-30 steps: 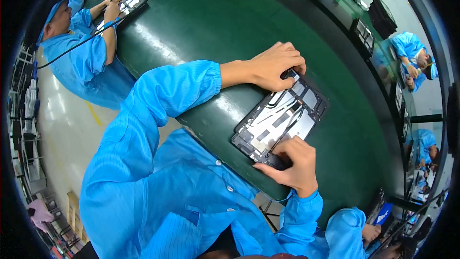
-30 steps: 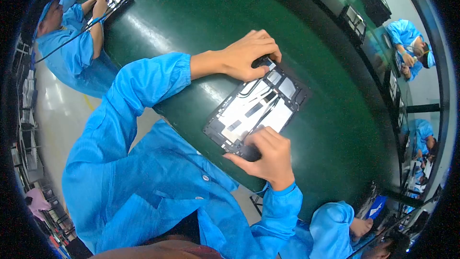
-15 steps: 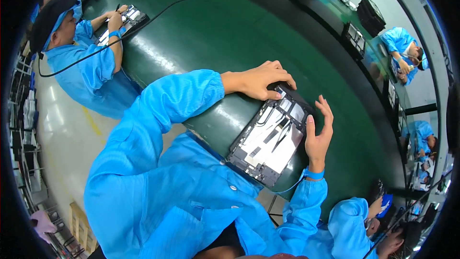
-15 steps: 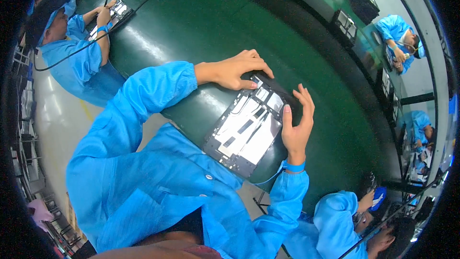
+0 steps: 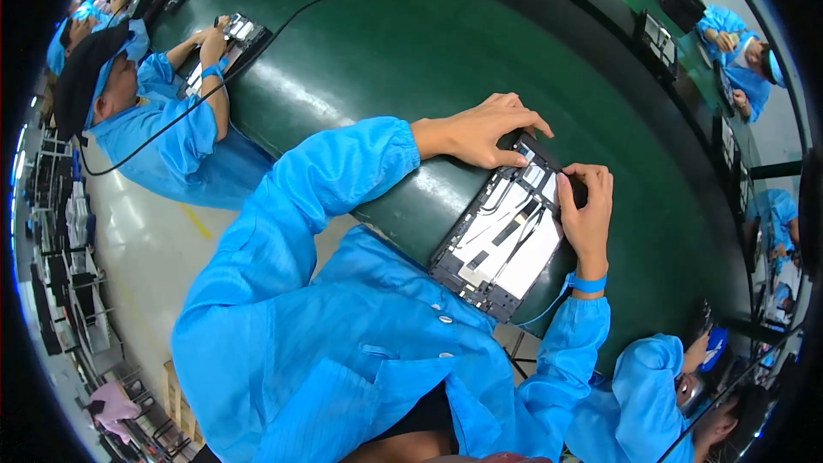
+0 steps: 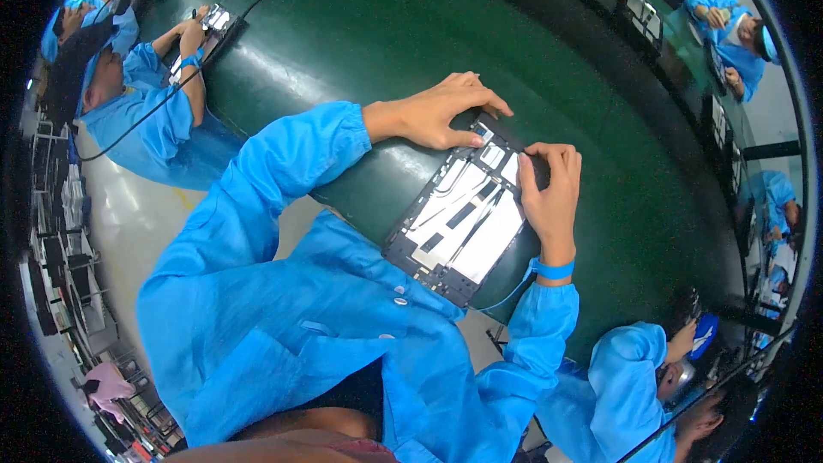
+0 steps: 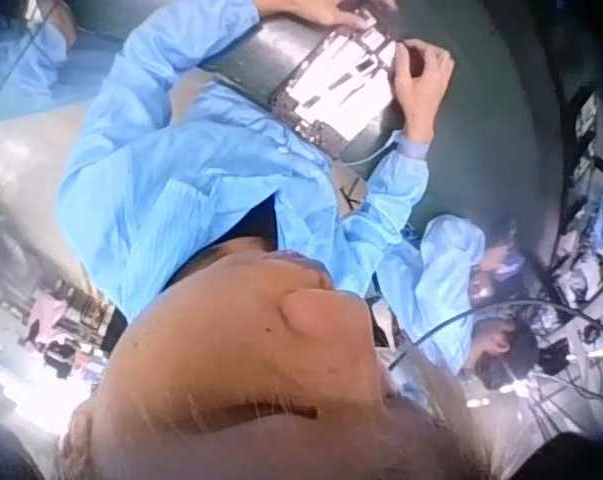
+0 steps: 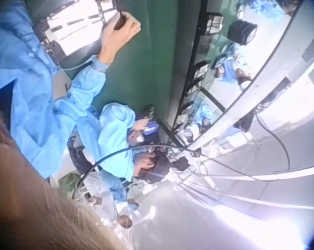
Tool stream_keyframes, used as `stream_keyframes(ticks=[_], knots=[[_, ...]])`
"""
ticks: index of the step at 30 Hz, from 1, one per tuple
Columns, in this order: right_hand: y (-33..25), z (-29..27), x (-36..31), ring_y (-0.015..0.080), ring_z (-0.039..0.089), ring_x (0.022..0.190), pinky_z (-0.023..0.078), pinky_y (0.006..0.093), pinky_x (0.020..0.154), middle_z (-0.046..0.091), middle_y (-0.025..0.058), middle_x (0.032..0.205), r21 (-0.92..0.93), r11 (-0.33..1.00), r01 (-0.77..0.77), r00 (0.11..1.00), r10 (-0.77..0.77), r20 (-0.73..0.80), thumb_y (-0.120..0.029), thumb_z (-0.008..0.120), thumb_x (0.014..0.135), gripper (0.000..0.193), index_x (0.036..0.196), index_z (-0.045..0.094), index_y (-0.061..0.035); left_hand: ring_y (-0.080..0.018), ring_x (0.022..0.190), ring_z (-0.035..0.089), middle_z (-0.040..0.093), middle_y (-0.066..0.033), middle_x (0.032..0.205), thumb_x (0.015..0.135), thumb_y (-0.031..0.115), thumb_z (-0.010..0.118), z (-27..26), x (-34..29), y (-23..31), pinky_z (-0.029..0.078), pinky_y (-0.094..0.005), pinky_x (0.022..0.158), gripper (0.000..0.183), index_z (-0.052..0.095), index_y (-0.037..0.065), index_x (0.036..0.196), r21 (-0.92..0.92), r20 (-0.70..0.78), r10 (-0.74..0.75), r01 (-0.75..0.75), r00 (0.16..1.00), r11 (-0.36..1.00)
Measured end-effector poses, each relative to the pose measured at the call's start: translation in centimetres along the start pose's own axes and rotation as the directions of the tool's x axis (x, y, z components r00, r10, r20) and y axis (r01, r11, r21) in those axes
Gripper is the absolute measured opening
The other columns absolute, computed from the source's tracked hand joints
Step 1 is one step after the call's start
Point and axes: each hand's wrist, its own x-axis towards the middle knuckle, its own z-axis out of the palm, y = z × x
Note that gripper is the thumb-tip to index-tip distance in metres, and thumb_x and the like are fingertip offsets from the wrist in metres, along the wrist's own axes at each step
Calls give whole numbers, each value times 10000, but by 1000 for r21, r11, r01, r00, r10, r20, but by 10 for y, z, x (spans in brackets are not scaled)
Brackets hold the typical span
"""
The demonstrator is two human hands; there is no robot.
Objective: The person assembles tablet devices on a conveyor line, picking up each device, connecting internal ribbon cables and pressing components into place by hand, and sliding the devices back onto the conveyor belt.
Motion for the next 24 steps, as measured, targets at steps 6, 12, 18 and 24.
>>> stream_keyframes(ticks=[6, 12, 18, 24], knots=[[15, -1, 2, 313, 593, 1002, 491, 403, 898, 612, 130, 1035, 19, 993, -114, 992, 113, 47, -119, 791, 949, 159, 973, 687, -1, -393, 1490, 463, 662, -151, 1472, 703, 213, 792, -1, -1, -9, 144, -641, 1349, 1040, 480, 195, 1695, -66, 100, 66, -60, 993, 996], [23, -2, 1, 309, 580, 945, 482, 401, 846, 606, 121, 976, 15, 998, -60, 997, 60, -45, -120, 803, 952, 178, 929, 668, -5, -467, 1615, 322, 548, -150, 1638, 710, 236, 810, 3, 0, -6, 72, -670, 1362, 1024, 486, 197, 1681, -6, 169, 104, -104, 980, 995], [15, -8, 2, 314, 579, 915, 479, 407, 808, 620, 114, 905, -67, 998, -16, 994, 8, -109, -84, 839, 926, 193, 890, 664, -12, -480, 1664, 244, 471, -163, 1709, 709, 248, 835, 4, 0, -6, 40, -698, 1359, 1096, 423, 207, 1724, -85, 217, 105, -89, 971, 992], [18, -21, 2, 321, 600, 935, 491, 414, 819, 657, 117, 921, -119, 989, 82, 986, -98, -133, -65, 875, 891, 210, 890, 671, -15, -470, 1686, 190, 397, -174, 1763, 776, 247, 829, 8, 8, -3, 23, -688, 1368, 1082, 368, 245, 1755, -87, 254, 95, -75, 962, 993]])
